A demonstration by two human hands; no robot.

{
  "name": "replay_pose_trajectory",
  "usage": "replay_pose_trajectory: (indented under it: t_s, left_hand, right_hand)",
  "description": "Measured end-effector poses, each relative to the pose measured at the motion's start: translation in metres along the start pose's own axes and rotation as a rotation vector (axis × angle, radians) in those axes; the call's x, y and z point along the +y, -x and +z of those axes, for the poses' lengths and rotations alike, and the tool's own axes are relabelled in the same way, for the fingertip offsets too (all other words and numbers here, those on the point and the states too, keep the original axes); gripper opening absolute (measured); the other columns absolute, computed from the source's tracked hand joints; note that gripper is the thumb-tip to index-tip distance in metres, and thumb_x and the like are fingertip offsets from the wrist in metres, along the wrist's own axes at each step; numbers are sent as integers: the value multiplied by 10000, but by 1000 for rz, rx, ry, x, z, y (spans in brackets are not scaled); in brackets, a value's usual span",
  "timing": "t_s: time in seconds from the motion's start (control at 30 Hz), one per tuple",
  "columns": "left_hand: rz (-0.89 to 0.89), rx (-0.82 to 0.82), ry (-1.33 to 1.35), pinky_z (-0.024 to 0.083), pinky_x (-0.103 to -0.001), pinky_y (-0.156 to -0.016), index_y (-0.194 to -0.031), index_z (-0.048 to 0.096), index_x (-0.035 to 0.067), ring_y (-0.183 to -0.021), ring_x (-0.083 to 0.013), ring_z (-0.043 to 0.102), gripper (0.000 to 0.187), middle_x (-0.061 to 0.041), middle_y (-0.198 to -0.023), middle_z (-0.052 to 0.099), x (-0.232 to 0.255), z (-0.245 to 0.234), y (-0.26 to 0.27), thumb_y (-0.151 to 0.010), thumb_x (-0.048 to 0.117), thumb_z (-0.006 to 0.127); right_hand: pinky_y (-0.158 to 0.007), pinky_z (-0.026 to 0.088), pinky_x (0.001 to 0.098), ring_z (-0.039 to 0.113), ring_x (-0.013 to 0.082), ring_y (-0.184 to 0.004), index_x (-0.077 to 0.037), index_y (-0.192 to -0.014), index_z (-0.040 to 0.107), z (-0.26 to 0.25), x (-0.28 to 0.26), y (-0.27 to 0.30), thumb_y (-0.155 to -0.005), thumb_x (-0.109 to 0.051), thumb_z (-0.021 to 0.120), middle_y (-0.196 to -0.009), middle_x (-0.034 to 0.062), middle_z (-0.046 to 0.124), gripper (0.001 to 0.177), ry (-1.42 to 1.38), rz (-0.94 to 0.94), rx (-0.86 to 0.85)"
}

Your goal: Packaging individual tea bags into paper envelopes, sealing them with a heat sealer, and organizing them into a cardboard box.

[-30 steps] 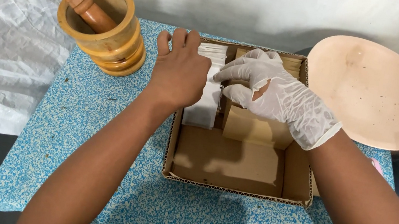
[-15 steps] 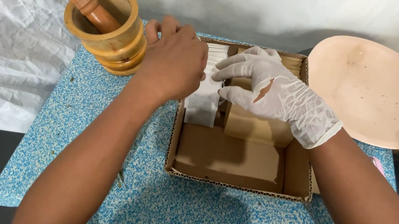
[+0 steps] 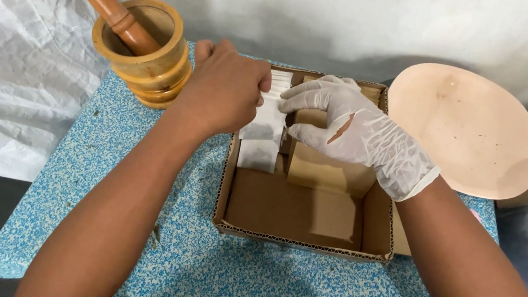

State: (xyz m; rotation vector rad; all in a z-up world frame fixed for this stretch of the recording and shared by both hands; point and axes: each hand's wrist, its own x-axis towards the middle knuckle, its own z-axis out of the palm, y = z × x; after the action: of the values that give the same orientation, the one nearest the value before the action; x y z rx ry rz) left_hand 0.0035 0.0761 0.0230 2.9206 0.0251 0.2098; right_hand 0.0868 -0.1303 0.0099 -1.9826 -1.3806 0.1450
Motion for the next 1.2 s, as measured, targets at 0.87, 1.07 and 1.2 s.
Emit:
replay_pose_trajectory:
  t_s: [0.87, 1.07, 1.2]
  left_hand:
    - [75, 131, 148, 261, -462, -955, -926, 685, 190, -944, -297, 579, 96, -10, -804, 709, -12, -12, 7, -835, 166, 703]
    - [111, 249, 202, 254, -439, -949, -955, 681, 211, -954, -273, 561, 109, 12, -807, 695, -6, -17, 11, -852, 190, 712]
    - [131, 272, 249, 252, -426, -957, -943, 691, 198, -949, -270, 565, 95, 0, -787, 685, 2, -18, 14, -854, 170, 707]
  right_hand:
    - [-1035, 436, 454, 641, 326, -1136, -186, -1106, 771, 0, 8, -6, -802, -186, 735, -1166, 85, 736, 306, -156, -8, 25]
    - [-1011, 459, 461, 636, 320, -1131, -185, -1116, 757, -10, -4, 1, -816, -186, 746, -1176, 97, 726, 301, -169, -18, 93]
    - [-993, 472, 457, 644, 314, -1105, -160, -1119, 756, -18, -10, 8, -829, -195, 733, -1160, 112, 728, 294, -161, -39, 129]
